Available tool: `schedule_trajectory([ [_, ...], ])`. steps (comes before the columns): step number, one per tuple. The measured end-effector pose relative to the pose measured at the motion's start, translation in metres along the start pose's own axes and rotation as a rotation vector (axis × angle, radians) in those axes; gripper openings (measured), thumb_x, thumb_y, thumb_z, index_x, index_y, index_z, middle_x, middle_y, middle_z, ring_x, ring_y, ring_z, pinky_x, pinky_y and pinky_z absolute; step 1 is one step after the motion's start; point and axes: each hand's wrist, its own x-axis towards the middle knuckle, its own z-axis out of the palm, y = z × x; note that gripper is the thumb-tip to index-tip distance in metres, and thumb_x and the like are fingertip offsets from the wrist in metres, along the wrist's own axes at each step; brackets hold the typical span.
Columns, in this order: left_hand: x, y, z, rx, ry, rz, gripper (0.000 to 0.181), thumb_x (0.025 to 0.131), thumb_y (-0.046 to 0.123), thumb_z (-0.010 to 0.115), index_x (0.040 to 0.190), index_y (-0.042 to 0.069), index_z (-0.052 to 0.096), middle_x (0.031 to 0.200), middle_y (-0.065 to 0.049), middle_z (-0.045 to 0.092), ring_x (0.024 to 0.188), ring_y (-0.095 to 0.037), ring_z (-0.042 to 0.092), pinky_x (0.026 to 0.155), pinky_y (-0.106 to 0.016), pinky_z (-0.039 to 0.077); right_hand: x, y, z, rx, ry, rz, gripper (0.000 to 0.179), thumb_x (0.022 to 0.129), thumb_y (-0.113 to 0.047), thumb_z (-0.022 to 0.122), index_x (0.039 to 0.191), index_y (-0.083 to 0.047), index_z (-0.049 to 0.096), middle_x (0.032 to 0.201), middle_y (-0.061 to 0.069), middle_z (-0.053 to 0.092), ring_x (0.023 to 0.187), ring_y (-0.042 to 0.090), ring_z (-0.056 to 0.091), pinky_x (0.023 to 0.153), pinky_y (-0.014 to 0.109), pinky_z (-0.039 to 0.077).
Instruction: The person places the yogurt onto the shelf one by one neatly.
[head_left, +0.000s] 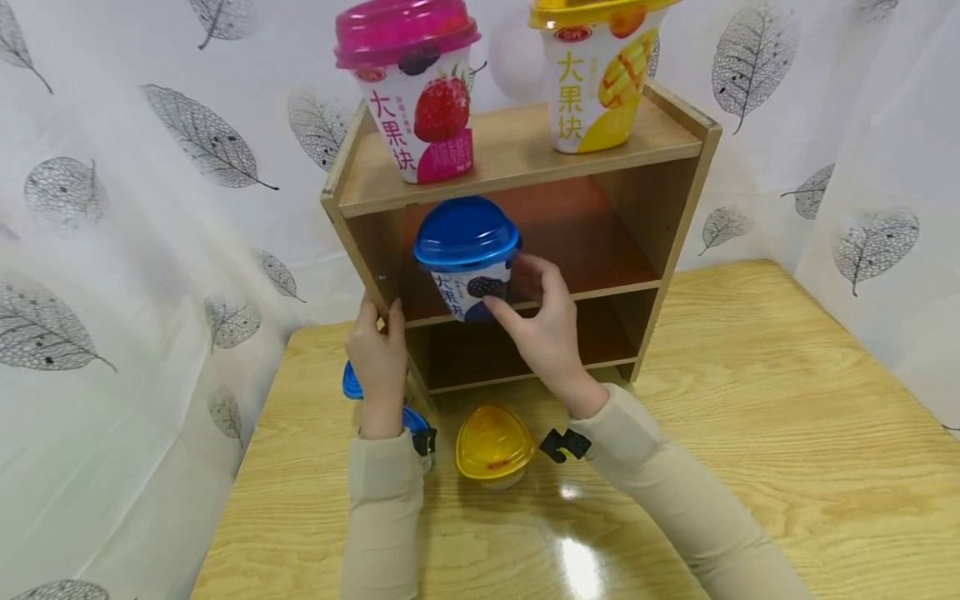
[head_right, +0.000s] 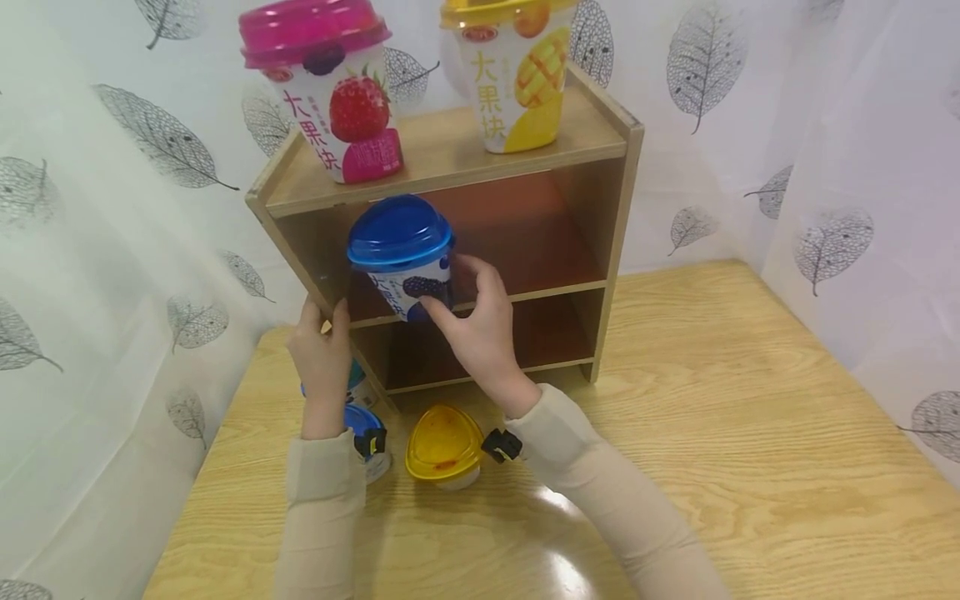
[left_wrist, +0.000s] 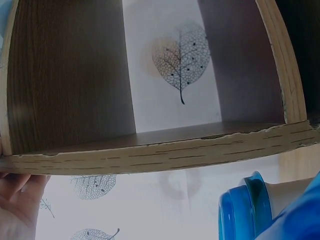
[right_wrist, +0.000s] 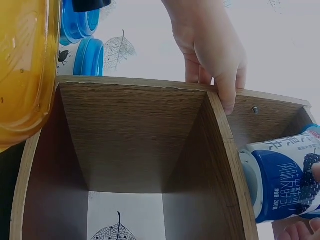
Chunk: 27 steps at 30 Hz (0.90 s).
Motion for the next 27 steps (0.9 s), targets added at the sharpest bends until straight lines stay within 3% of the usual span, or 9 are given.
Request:
schedule_trajectory([
  [27, 0.0, 0.0, 0.0, -0.003, 0.0, -0.012, 0.025, 0.086, 0.011, 0.056, 0.103, -0.006, 0.058, 0.09, -0.022, 0.063, 0.077, -0.032, 0.062, 0.059, -0.04, 0.053, 0.01, 0.005, 0.014, -0.024, 0.001, 0.079, 0.042, 0.078, -0.01, 0.067, 0.115, 0.001, 0.048, 0.109, 0.012, 0.051, 0.092, 0.019, 0.054, 0.075, 0.031, 0.049],
])
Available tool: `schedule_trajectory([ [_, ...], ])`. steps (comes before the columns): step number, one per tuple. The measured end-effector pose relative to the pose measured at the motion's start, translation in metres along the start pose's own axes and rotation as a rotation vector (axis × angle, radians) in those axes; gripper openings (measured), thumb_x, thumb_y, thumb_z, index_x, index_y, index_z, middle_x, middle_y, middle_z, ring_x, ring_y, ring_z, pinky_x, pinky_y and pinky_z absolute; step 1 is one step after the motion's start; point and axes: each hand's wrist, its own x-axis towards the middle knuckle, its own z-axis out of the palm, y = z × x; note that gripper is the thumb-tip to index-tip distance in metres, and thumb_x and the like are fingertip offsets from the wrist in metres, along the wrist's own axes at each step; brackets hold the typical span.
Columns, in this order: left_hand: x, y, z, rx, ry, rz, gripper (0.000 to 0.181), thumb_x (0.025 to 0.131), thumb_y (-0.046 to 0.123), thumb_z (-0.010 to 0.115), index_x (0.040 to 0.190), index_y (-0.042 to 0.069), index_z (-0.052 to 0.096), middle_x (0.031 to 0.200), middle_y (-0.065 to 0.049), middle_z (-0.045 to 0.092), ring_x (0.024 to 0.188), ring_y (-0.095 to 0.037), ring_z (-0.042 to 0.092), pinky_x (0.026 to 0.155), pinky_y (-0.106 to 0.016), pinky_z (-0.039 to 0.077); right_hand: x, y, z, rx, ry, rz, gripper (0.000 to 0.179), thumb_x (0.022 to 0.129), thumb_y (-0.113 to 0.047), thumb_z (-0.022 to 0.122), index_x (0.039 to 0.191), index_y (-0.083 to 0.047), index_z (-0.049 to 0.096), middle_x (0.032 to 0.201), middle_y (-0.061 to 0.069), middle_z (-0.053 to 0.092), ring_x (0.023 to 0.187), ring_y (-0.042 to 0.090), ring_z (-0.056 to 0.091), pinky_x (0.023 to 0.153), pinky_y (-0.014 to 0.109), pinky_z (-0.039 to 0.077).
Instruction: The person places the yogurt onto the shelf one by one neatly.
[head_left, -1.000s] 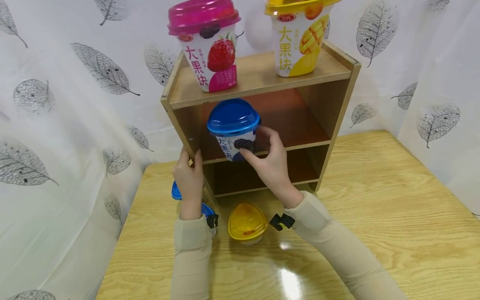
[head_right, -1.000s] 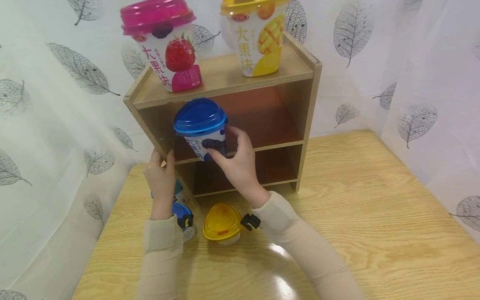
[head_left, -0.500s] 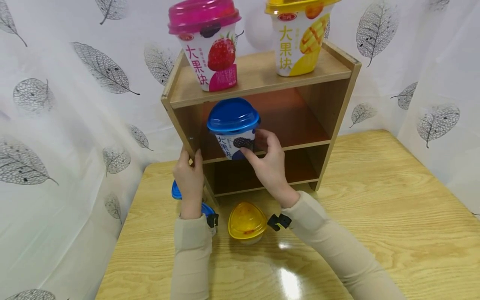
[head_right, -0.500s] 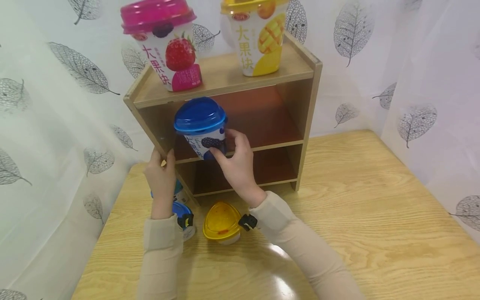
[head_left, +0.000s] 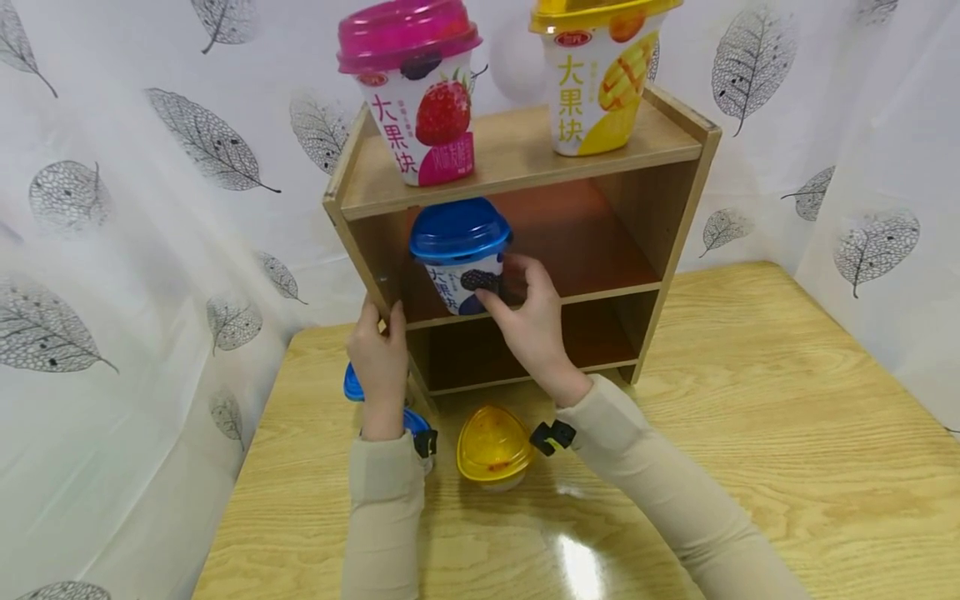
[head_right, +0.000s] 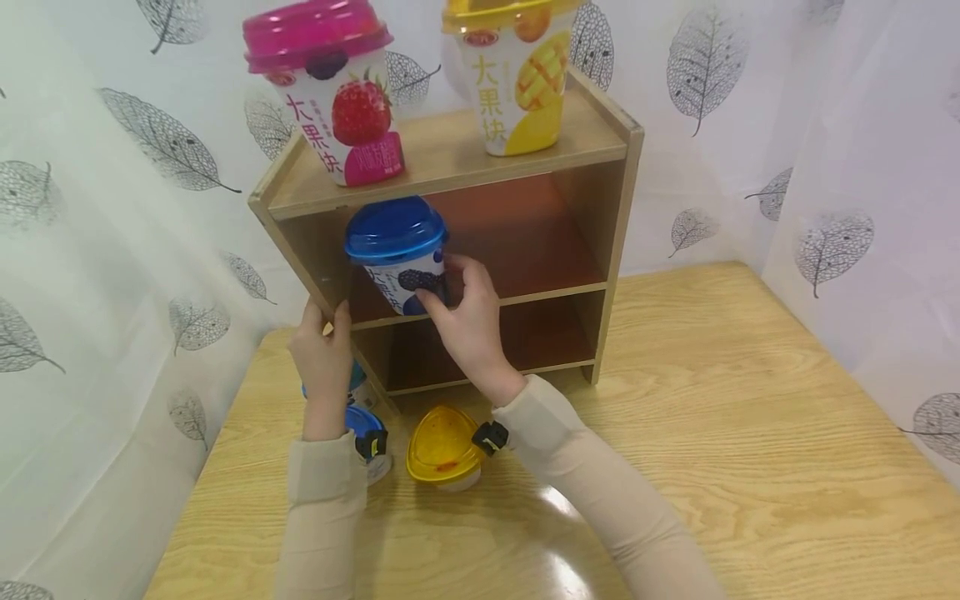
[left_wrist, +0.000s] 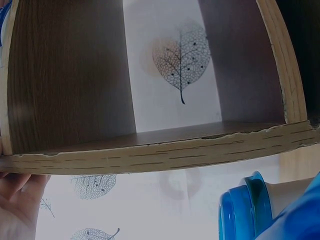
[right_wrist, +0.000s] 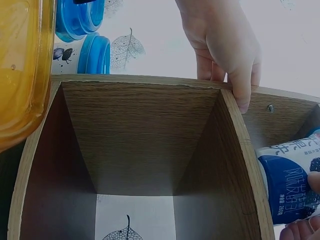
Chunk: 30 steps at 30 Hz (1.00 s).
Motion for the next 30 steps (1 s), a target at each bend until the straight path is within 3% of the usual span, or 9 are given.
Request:
schedule_trajectory([
  [30, -0.0005, -0.0005, 0.0, 0.007, 0.006, 0.013, 0.025, 0.086, 0.011, 0.056, 0.105, -0.007, 0.058, 0.092, -0.022, 0.063, 0.078, -0.031, 0.062, 0.059, -0.038, 0.053, 0.0073, 0.001, 0.0068, -0.056, -0.019, 0.042, 0.043, 0.079, -0.012, 0.066, 0.116, -0.001, 0.048, 0.112, 0.009, 0.051, 0.097, 0.019, 0.053, 0.082, 0.029, 0.046],
])
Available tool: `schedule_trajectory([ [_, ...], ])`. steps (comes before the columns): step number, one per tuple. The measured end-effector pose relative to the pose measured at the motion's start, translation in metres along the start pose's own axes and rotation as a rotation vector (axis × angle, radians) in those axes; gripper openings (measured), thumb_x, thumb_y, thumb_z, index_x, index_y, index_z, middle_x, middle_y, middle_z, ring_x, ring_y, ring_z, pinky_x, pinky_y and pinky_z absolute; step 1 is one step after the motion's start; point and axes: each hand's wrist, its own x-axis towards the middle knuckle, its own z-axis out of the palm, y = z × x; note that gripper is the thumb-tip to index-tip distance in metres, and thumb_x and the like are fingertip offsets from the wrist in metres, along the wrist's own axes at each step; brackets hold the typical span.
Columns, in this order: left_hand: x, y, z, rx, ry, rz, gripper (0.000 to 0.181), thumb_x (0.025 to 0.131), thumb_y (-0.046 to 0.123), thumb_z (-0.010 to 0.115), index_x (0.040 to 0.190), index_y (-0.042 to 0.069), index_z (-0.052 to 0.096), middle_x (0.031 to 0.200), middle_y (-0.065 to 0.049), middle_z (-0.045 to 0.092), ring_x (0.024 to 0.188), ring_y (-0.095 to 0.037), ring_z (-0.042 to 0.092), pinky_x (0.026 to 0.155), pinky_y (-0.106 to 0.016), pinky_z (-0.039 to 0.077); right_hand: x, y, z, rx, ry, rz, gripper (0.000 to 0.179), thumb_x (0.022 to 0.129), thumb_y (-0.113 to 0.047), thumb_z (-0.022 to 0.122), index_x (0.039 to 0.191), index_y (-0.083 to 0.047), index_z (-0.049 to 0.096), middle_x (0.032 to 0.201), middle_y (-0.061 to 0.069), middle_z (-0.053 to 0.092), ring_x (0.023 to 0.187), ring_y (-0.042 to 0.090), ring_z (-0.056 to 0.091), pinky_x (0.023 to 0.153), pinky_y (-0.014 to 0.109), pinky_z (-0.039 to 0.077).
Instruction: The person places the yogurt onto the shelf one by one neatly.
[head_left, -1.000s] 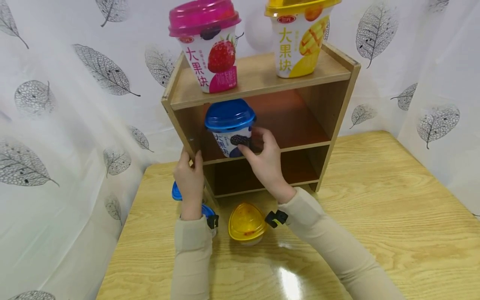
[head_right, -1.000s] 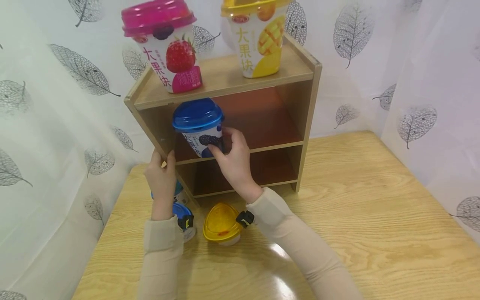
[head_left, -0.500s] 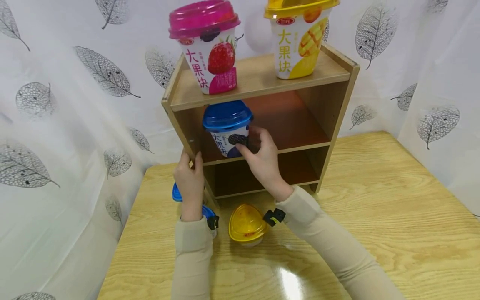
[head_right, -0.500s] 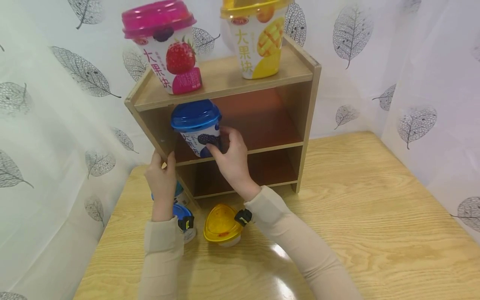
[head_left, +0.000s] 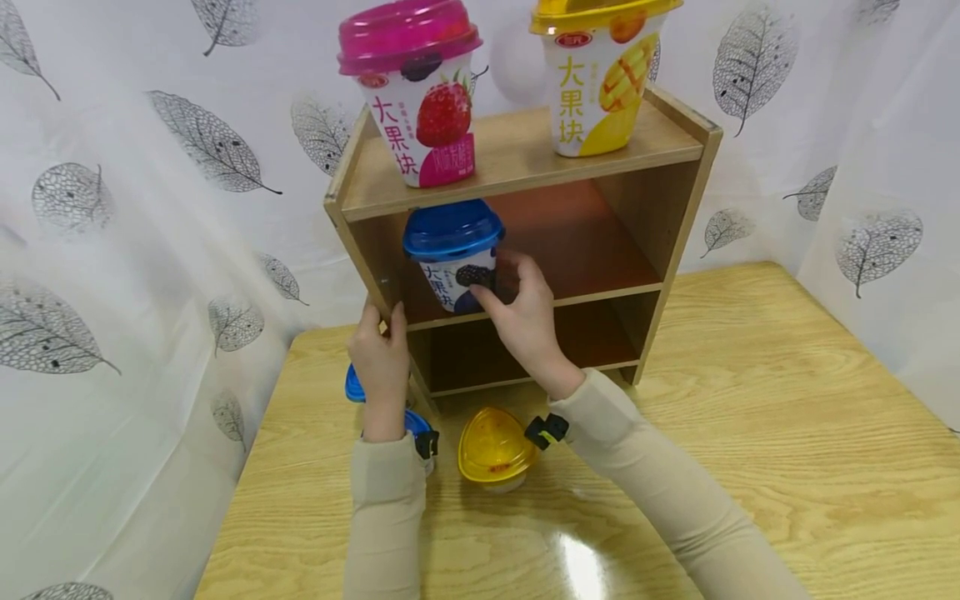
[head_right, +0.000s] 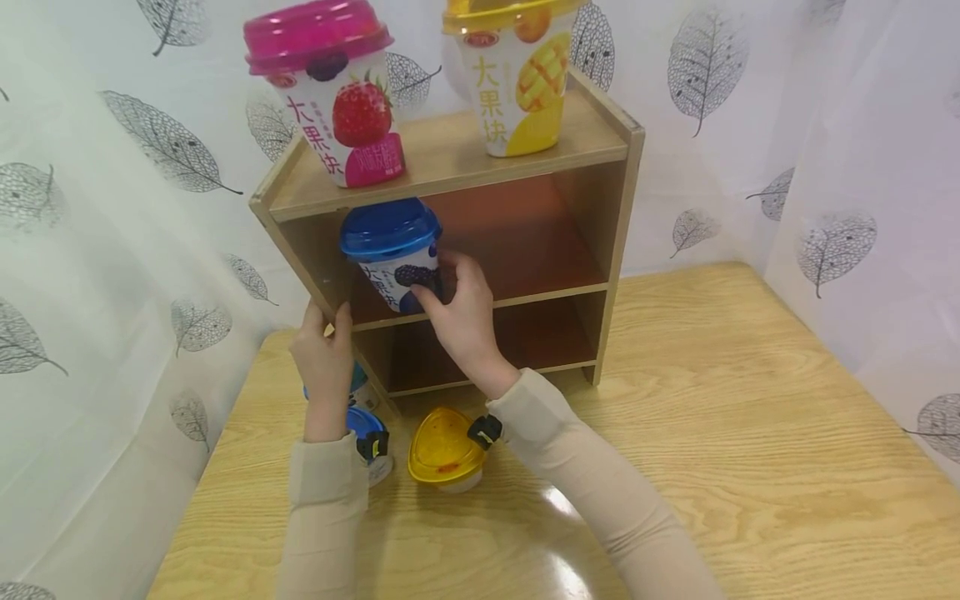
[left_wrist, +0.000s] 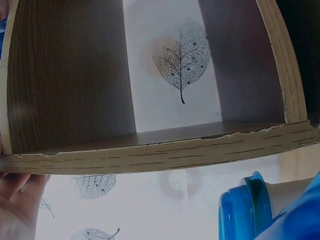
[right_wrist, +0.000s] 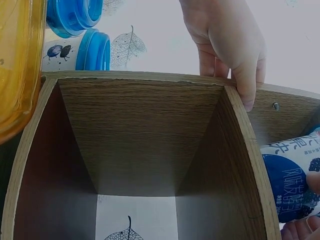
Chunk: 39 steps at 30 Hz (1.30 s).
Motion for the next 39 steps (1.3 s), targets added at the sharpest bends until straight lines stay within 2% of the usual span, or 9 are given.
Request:
schedule_trajectory([
  [10, 0.0, 0.0, 0.001, -0.012, -0.004, -0.004, 0.027, 0.087, 0.011, 0.056, 0.106, -0.007, 0.058, 0.094, -0.022, 0.063, 0.08, -0.03, 0.062, 0.059, -0.038, 0.053, 0.001, 0.001, 0.001, -0.001, -0.001, 0.008, 0.043, 0.079, -0.013, 0.067, 0.116, -0.002, 0.048, 0.112, 0.009, 0.052, 0.096, 0.019, 0.053, 0.08, 0.029, 0.046],
  [24, 0.0, 0.001, 0.001, -0.017, -0.007, -0.003, 0.027, 0.087, 0.012, 0.055, 0.107, -0.006, 0.058, 0.095, -0.021, 0.063, 0.081, -0.03, 0.062, 0.059, -0.038, 0.053, 0.001, -0.001, -0.001, -0.002, -0.003, 0.016, 0.042, 0.079, -0.014, 0.066, 0.115, -0.002, 0.048, 0.112, 0.008, 0.051, 0.1, 0.018, 0.051, 0.084, 0.029, 0.044],
  [32, 0.0, 0.0, 0.0, -0.02, -0.006, -0.007, 0.027, 0.087, 0.011, 0.056, 0.107, -0.006, 0.058, 0.094, -0.021, 0.063, 0.08, -0.031, 0.062, 0.059, -0.039, 0.053, -0.004, -0.002, -0.012, 0.008, 0.03, -0.025, 0.042, 0.079, -0.013, 0.067, 0.114, 0.002, 0.048, 0.11, 0.013, 0.051, 0.1, 0.02, 0.049, 0.087, 0.028, 0.041],
  [39, 0.001, -0.001, 0.0, -0.013, -0.005, -0.005, 0.028, 0.087, 0.012, 0.056, 0.107, -0.007, 0.057, 0.094, -0.022, 0.063, 0.08, -0.031, 0.062, 0.059, -0.039, 0.053, -0.009, -0.003, -0.03, 0.028, 0.061, -0.115, 0.045, 0.078, -0.008, 0.066, 0.114, 0.008, 0.046, 0.11, 0.022, 0.049, 0.102, 0.027, 0.048, 0.087, 0.033, 0.042],
])
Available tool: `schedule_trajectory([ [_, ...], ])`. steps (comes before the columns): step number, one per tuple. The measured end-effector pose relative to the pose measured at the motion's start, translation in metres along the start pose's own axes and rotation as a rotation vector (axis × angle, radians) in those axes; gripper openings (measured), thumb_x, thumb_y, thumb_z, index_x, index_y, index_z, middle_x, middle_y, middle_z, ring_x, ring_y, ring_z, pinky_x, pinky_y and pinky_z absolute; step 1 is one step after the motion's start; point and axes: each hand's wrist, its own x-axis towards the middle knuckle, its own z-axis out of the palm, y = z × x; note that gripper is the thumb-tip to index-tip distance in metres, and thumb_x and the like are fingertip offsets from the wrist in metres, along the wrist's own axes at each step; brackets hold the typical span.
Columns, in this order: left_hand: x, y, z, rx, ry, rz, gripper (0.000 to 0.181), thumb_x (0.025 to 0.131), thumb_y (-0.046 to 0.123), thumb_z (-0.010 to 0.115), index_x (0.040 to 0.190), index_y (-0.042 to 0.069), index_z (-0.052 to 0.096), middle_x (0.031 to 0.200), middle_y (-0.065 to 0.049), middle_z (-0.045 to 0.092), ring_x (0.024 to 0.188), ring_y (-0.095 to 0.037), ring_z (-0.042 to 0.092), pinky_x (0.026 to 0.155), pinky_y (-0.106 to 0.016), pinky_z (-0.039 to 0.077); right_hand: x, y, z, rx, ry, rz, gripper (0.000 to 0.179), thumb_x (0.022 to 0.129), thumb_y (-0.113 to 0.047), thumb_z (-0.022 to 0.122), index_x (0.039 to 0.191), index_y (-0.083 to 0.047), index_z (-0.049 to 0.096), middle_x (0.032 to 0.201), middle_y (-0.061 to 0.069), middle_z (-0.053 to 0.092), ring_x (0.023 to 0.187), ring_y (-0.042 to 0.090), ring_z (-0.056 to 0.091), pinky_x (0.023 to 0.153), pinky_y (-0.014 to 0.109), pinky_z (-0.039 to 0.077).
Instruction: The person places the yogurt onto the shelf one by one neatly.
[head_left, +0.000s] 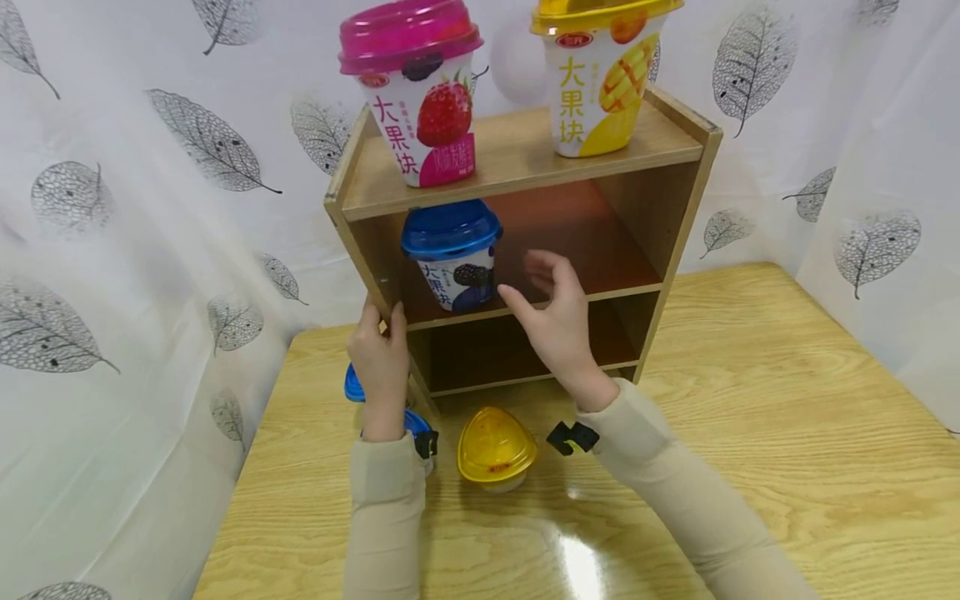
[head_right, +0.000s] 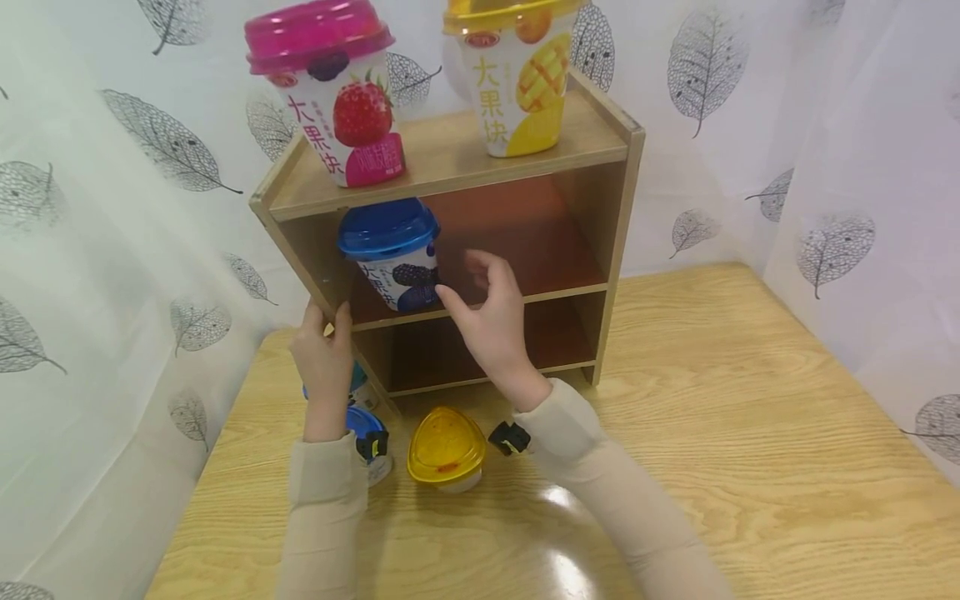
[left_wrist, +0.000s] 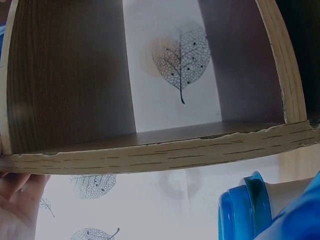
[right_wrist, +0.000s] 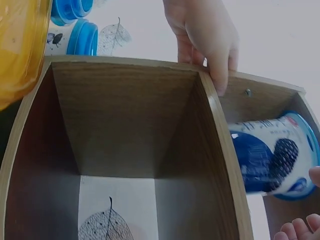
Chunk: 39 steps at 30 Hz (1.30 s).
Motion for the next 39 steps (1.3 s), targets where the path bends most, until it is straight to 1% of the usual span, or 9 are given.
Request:
schedule_trajectory([
  [7, 0.0, 0.0, 0.0, 0.008, 0.01, 0.003, 0.026, 0.086, 0.011, 0.056, 0.104, -0.008, 0.058, 0.09, -0.022, 0.063, 0.076, -0.031, 0.062, 0.058, -0.039, 0.053, -0.001, 0.0, -0.026, -0.002, 0.041, -0.052, 0.045, 0.077, -0.003, 0.066, 0.115, 0.01, 0.044, 0.112, 0.022, 0.048, 0.105, 0.031, 0.046, 0.09, 0.035, 0.04],
  [11, 0.0, 0.0, 0.0, 0.014, 0.008, 0.002, 0.027, 0.086, 0.012, 0.056, 0.105, -0.007, 0.058, 0.09, -0.022, 0.063, 0.077, -0.03, 0.062, 0.058, -0.038, 0.053, 0.001, 0.0, -0.042, 0.003, 0.099, -0.058, 0.044, 0.077, 0.0, 0.065, 0.114, 0.011, 0.045, 0.111, 0.016, 0.049, 0.104, 0.031, 0.046, 0.091, 0.035, 0.039],
  [15, 0.0, 0.001, -0.001, 0.014, 0.007, -0.002, 0.026, 0.086, 0.011, 0.056, 0.105, -0.007, 0.058, 0.09, -0.022, 0.063, 0.076, -0.031, 0.062, 0.058, -0.039, 0.053, 0.004, -0.002, -0.057, 0.027, 0.154, -0.054, 0.041, 0.076, 0.005, 0.064, 0.112, 0.013, 0.045, 0.111, 0.014, 0.048, 0.104, 0.025, 0.045, 0.092, 0.033, 0.037],
  [19, 0.0, 0.002, -0.001, 0.014, 0.008, -0.003, 0.026, 0.087, 0.01, 0.056, 0.105, -0.007, 0.058, 0.09, -0.022, 0.063, 0.076, -0.031, 0.062, 0.058, -0.039, 0.053, 0.006, -0.003, -0.071, 0.04, 0.203, -0.051, 0.039, 0.075, 0.009, 0.062, 0.111, 0.01, 0.045, 0.11, 0.013, 0.047, 0.104, 0.018, 0.045, 0.093, 0.03, 0.037],
  [24, 0.0, 0.003, -0.001, 0.016, 0.005, 0.001, 0.025, 0.087, 0.011, 0.056, 0.105, -0.007, 0.058, 0.09, -0.022, 0.063, 0.077, -0.03, 0.062, 0.058, -0.039, 0.053, 0.008, 0.0, -0.086, 0.021, 0.284, -0.064, 0.039, 0.075, 0.009, 0.062, 0.111, 0.005, 0.047, 0.11, 0.01, 0.048, 0.105, 0.023, 0.045, 0.093, 0.033, 0.036],
  [27, 0.0, 0.003, -0.001, 0.018, 0.002, 0.001, 0.026, 0.087, 0.011, 0.055, 0.106, -0.007, 0.058, 0.091, -0.022, 0.063, 0.078, -0.03, 0.062, 0.059, -0.038, 0.053, 0.01, 0.002, -0.095, -0.002, 0.339, -0.095, 0.039, 0.075, 0.006, 0.063, 0.111, 0.003, 0.048, 0.109, 0.008, 0.049, 0.105, 0.025, 0.044, 0.092, 0.032, 0.037],
  [31, 0.0, 0.003, -0.001, 0.019, 0.003, 0.003, 0.027, 0.087, 0.011, 0.055, 0.107, -0.007, 0.057, 0.092, -0.022, 0.063, 0.078, -0.03, 0.063, 0.059, -0.039, 0.053, 0.016, 0.006, -0.104, -0.02, 0.431, -0.07, 0.041, 0.074, 0.005, 0.063, 0.112, 0.002, 0.047, 0.109, 0.006, 0.048, 0.104, 0.02, 0.044, 0.09, 0.028, 0.036],
  [34, 0.001, 0.002, -0.001, 0.018, 0.002, 0.006, 0.026, 0.087, 0.011, 0.055, 0.106, -0.007, 0.058, 0.092, -0.022, 0.063, 0.078, -0.03, 0.063, 0.058, -0.039, 0.053, 0.023, 0.011, -0.11, -0.032, 0.467, -0.01, 0.044, 0.074, 0.005, 0.064, 0.114, 0.001, 0.046, 0.11, 0.006, 0.047, 0.104, 0.017, 0.043, 0.089, 0.025, 0.035],
  [39, 0.0, 0.003, -0.002, 0.018, -0.005, 0.006, 0.025, 0.087, 0.011, 0.055, 0.105, -0.006, 0.058, 0.092, -0.021, 0.063, 0.079, -0.03, 0.062, 0.06, -0.039, 0.053, 0.031, 0.024, -0.116, -0.072, 0.404, 0.041, 0.047, 0.076, -0.001, 0.065, 0.117, -0.003, 0.044, 0.112, 0.004, 0.046, 0.106, 0.015, 0.042, 0.089, 0.024, 0.036],
])
